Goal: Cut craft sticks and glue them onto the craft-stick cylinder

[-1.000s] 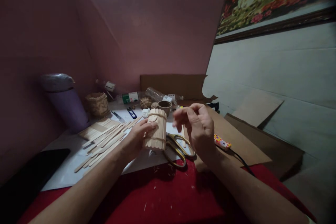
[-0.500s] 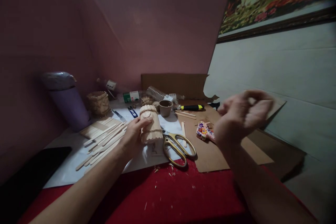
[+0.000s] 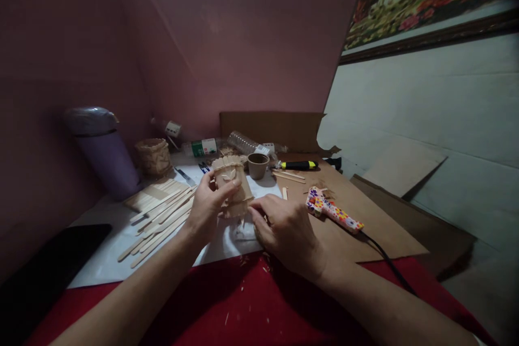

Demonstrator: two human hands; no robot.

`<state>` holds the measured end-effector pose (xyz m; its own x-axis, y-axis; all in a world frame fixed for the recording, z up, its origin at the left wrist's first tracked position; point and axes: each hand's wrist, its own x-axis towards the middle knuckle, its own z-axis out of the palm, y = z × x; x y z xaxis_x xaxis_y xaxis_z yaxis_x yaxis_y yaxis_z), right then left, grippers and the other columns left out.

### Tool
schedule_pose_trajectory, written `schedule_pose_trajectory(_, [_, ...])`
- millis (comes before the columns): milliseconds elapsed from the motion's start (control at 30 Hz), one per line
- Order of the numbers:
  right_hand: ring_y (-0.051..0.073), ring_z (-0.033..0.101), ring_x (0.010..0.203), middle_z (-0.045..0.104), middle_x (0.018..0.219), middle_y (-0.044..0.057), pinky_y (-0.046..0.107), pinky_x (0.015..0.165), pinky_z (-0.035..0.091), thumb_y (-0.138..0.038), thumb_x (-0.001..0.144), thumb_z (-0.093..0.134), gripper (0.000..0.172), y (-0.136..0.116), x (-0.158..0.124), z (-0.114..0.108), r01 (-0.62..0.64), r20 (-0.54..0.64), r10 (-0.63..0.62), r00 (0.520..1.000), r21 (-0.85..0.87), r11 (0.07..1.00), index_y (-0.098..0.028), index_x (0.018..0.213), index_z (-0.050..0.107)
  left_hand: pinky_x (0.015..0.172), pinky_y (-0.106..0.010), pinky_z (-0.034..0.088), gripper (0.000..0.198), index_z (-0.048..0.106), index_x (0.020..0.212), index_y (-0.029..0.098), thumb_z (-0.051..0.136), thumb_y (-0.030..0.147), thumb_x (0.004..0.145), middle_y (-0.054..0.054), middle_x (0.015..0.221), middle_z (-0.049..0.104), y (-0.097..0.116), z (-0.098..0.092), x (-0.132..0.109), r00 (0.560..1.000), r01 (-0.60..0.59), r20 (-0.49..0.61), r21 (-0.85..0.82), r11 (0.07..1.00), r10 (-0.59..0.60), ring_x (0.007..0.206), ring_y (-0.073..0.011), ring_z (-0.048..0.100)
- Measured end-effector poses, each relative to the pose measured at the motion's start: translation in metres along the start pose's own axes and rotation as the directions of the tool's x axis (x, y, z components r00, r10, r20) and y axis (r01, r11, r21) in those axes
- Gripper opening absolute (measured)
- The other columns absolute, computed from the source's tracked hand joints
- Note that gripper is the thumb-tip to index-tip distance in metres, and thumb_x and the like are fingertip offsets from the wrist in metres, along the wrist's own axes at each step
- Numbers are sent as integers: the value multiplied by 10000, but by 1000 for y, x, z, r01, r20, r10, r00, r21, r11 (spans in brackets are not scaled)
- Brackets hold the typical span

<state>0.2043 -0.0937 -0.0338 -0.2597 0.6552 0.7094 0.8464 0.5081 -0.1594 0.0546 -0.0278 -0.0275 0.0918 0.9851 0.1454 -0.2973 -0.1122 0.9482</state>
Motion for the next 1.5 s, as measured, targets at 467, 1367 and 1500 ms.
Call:
schedule_pose_trajectory(467, [137,509,551,578,643,9,278,513,348,-146,872,457,140,2,2,6,69,-114,-55,992,118,991,-163,794,573,611,-291,504,567,566,1068,177,829,332,589,-43,901,656,4,9,-8,998,47,-44,-34,998,-48,725,-177,621])
schedule_pose_trajectory(1367, [73,503,438,523,587,-94,214,435,356,55,796,344,295,95,44,-91,256,-895,431,113,445,858,-223,819,441,628,-399,587,387,619,968,139,734,220,607,-72,847,685,10,-2,2,969,245,50,-242,939,-240,721,-230,661])
schedule_pose_trajectory(1500, [83,522,422,510,564,-100,233,449,316,85,801,288,345,127,37,-103,154,-939,344,21,343,927,-231,809,426,687,-429,585,403,628,1011,126,725,204,628,-99,887,705,11,-8,8,965,258,33,-291,922,-259,780,-255,670])
